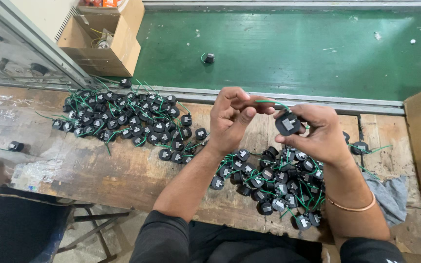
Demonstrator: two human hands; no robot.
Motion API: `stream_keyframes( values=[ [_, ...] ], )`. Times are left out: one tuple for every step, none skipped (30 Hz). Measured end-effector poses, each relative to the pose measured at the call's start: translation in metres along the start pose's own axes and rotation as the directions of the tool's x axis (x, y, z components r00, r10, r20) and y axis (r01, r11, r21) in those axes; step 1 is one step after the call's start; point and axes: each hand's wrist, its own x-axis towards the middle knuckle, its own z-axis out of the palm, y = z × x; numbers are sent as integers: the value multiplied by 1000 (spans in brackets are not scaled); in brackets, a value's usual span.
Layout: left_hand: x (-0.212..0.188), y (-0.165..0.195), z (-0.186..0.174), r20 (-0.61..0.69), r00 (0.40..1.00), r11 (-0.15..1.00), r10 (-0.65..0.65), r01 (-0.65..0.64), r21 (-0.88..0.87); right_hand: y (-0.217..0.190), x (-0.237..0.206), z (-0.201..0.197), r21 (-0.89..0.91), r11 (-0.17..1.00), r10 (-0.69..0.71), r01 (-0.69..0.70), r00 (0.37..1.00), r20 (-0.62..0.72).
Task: The person sits at a factory workbench and handles black plug-shaped components with green wires, twisting and fitting the wire ends into the component bodies by hand. Assembled components are placed into a cardboard box beside the bench while a coworker works on parts at the left side of the bench.
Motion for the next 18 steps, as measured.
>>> stream_keyframes(
  values=[
    [1, 0, -3, -15, 1000, 998, -10, 11, 60, 0, 1, -3, 32, 999, 10, -10, 1000, 22],
    [2, -1, -5, -31, 999, 993, -20, 23, 120, 0, 2, -7, 64, 998, 19, -22, 999, 44],
    [2, -2, -7, -52, 998, 990, -44, 50, 131, 0, 3, -8, 94, 995, 28, -35, 997, 66],
    [2, -3, -8, -74, 995, 987, -68, 78, 140, -1, 5, -10, 51, 998, -39, 34, 994, 102],
    [2, -3, -9, -98, 991, 983, -94, 108, 147, -2, 7, -12, 12, 995, -103, 102, 985, 141],
    [3, -4, -9, -73, 992, 987, -103, 111, 119, -3, 9, -13, -25, 985, -165, 172, 969, 183],
    [4, -5, -9, -48, 993, 989, -110, 114, 91, -4, 10, -12, -29, 990, -129, 136, 977, 171],
    [5, -4, -8, -22, 993, 991, -117, 118, 63, -4, 11, -11, -33, 995, -93, 99, 983, 160],
    [6, -1, -9, 33, 998, 978, -53, 45, 202, -5, 11, -9, -36, 997, -56, 62, 988, 147],
    [6, 3, -11, 98, 995, 942, 2, -34, 333, -5, 12, -9, -55, 995, -72, 79, 989, 127],
    [7, 7, -11, 168, 985, 885, 45, -117, 451, -5, 12, -8, -73, 993, -86, 94, 990, 108],
    [8, 10, -9, 209, 974, 810, 91, -194, 553, -5, 12, -7, -93, 990, -99, 108, 991, 88],
    [10, 12, -9, 256, 958, 717, 131, -270, 642, -6, 11, -6, -99, 989, -100, 106, 993, 60],
    [11, 13, -6, 308, 937, 609, 163, -342, 716, -6, 10, -4, -106, 989, -101, 104, 994, 31],
    [11, 14, -4, 309, 940, 631, 145, -329, 703, -7, 9, -2, -113, 988, -103, 103, 995, 3],
    [11, 15, -2, 311, 942, 652, 129, -317, 689, -8, 8, -1, -123, 985, -124, 123, 992, 7],
    [10, 15, 0, 312, 943, 672, 113, -304, 675, -8, 7, 0, -133, 981, -144, 145, 989, 12],
    [9, 16, 1, 274, 958, 735, 86, -246, 631, -9, 6, 0, -142, 976, -165, 166, 986, 19]
  ],
)
